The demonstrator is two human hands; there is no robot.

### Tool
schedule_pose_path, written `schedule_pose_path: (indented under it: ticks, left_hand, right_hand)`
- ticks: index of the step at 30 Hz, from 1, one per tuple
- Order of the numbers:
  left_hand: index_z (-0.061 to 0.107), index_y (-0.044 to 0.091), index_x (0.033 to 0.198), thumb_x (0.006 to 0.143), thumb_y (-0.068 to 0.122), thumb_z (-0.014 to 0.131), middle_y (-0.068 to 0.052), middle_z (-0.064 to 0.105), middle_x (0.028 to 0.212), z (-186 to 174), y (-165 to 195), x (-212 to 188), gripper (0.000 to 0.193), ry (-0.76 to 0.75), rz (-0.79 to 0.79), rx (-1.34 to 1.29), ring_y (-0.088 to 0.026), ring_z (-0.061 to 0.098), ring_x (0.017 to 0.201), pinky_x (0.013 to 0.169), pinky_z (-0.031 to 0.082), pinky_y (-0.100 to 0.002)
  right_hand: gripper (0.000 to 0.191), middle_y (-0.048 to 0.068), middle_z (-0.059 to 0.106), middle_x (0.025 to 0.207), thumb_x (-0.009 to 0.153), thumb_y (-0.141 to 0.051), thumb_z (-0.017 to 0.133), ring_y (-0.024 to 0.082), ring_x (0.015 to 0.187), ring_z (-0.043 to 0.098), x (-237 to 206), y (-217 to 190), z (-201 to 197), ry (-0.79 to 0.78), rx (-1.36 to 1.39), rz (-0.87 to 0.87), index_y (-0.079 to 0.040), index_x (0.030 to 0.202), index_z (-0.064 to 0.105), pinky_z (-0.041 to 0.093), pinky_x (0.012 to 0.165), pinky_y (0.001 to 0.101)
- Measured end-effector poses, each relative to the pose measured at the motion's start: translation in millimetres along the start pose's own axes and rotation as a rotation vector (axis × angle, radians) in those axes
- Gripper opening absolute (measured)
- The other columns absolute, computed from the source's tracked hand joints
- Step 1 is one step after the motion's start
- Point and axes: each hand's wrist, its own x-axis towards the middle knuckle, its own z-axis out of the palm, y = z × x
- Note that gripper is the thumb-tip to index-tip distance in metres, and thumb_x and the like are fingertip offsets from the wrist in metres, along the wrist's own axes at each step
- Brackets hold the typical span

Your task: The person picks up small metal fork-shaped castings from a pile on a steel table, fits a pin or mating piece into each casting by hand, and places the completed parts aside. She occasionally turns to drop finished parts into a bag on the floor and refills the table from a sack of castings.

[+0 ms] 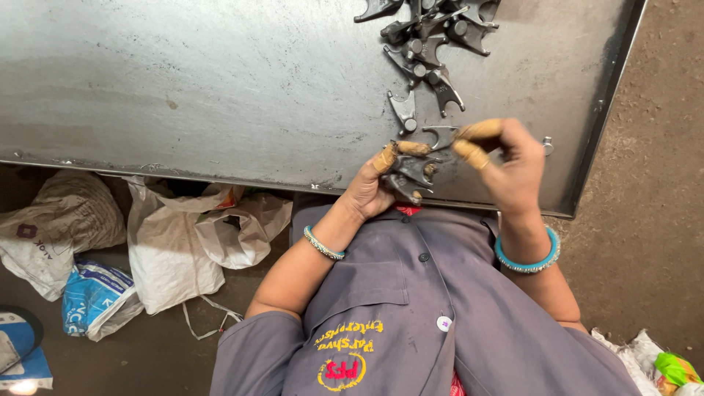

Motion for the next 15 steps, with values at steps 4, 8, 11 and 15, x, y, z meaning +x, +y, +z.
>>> schedule_pose_path:
  ticks: [4, 8, 11, 15]
  left_hand:
    - [0.059, 0.001, 0.135, 0.100, 0.039, 0.074, -0.016, 0.068, 0.126, -8.1, -4.7, -0.8, 0.054, -0.007, 0.052, -0.018, -0.028, 0.069, 0.114, 0.083, 0.063, -0.045]
    - [0.060, 0.000, 0.133, 0.097, 0.038, 0.076, -0.015, 0.068, 0.127, -13.5, -8.0, -0.1, 0.055, 0.064, 0.041, -0.045, -0.027, 0.068, 0.117, 0.097, 0.061, -0.045]
    - [0.060, 0.000, 0.131, 0.097, 0.038, 0.076, -0.015, 0.068, 0.127, -16.5, -8.9, 0.7, 0.054, 0.072, 0.057, -0.054, -0.028, 0.068, 0.118, 0.100, 0.060, -0.046]
    - [0.060, 0.000, 0.130, 0.096, 0.039, 0.075, -0.015, 0.068, 0.126, -19.1, -9.2, 0.2, 0.053, 0.066, 0.070, -0.028, -0.028, 0.068, 0.117, 0.094, 0.061, -0.048]
  right_hand:
    - [0.031, 0.010, 0.070, 0.105, 0.087, -0.005, 0.088, 0.022, 0.097, 0.069, 9.0, -7.0, -8.2, 0.033, -0.449, -0.053, -0.001, 0.113, 0.071, 0.057, 0.086, 0.0319]
    - [0.051, 0.014, 0.066, 0.110, 0.075, -0.008, 0.094, 0.031, 0.106, 0.060, 6.9, 5.2, 5.3, -0.010, -0.676, -0.171, 0.001, 0.118, 0.068, 0.054, 0.090, 0.0411]
    - [0.049, 0.012, 0.067, 0.107, 0.075, -0.010, 0.095, 0.029, 0.104, 0.061, 3.7, 21.0, 12.5, 0.038, -0.682, -0.134, -0.001, 0.115, 0.068, 0.054, 0.089, 0.0401]
    - [0.047, 0.009, 0.067, 0.106, 0.078, -0.012, 0.095, 0.019, 0.094, 0.069, -2.6, 42.7, 8.5, 0.099, -0.437, 0.083, -0.003, 0.112, 0.064, 0.058, 0.082, 0.0318]
